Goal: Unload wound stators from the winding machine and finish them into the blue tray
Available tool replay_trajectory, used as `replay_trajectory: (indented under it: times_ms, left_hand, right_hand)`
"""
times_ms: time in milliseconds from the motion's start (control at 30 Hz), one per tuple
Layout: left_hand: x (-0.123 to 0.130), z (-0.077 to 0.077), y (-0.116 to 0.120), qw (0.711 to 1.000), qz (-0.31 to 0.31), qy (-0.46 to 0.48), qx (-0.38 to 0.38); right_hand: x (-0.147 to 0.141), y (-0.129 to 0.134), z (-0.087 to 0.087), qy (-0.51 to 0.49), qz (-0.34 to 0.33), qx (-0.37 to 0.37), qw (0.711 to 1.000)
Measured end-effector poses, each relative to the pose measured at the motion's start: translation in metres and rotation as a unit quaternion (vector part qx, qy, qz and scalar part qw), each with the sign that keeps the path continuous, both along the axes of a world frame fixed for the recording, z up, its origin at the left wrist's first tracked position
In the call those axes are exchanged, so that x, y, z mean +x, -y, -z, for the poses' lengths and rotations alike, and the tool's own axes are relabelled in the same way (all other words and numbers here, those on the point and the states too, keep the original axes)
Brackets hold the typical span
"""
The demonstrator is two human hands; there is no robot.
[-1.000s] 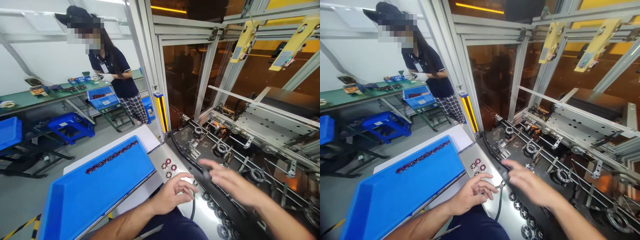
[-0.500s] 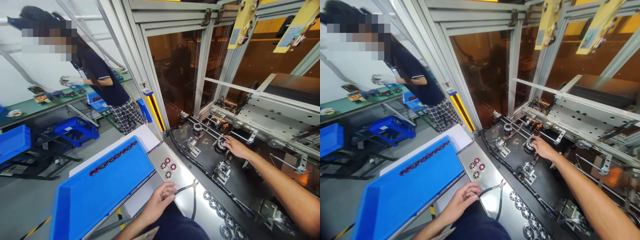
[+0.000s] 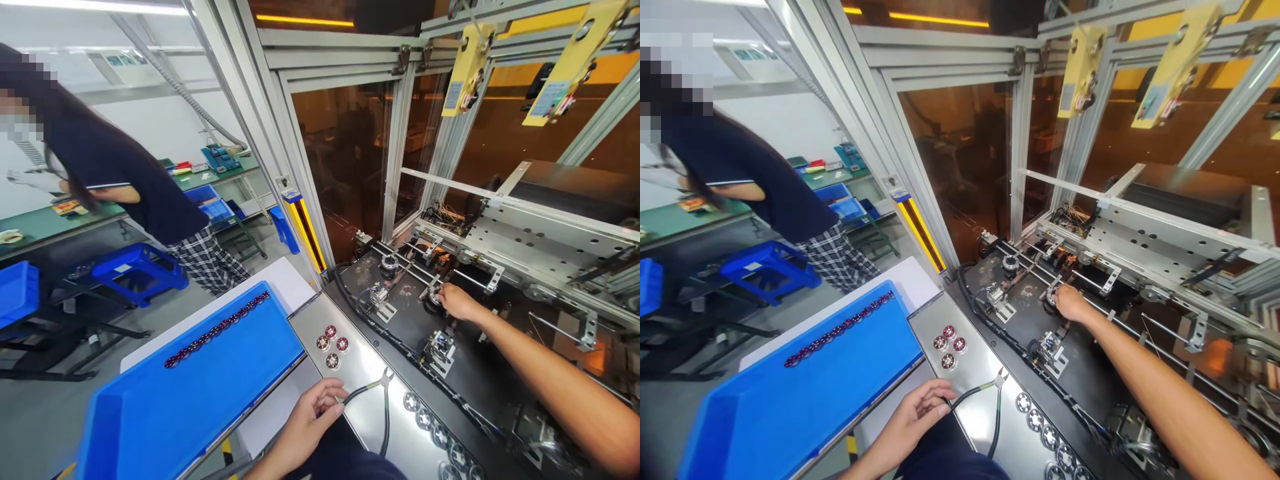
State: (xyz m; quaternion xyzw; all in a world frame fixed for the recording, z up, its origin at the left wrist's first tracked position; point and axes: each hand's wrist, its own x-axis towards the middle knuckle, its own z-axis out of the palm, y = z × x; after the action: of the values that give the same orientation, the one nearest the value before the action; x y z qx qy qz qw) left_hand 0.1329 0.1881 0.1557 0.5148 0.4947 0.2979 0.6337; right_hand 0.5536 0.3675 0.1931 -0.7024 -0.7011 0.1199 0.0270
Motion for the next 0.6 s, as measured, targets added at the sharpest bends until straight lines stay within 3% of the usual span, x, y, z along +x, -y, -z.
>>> replay_trajectory:
  times_ms: [200,367,467,533,600]
  left_hand:
    - [-0.006,0.003,0.006,1.0,-0.014,-0.002,0.004]
    - [0.007,-0.004,0.008,0.998,0.049,-0.011,0.042]
    - [0.022,-0.016,0.01,0.982,0.155,-0.041,0.1]
    - [0.032,-0.02,0.012,0.966,0.218,-0.055,0.127]
    - [0.042,-0.016,0.014,0.953,0.265,-0.063,0.13]
  right_hand:
    - [-0.013,0.004,-0.014,0.041,0.03,-0.036,0.998]
    - [-0.027,0.021,-0.045,0.069,0.029,0.09,0.993]
    - [-0.036,0.061,-0.076,0.068,0.02,0.224,0.972]
    - [-0.042,0.108,-0.09,0.065,0.02,0.312,0.948]
    - [-0.049,0.169,-0.093,0.066,0.024,0.381,0.922]
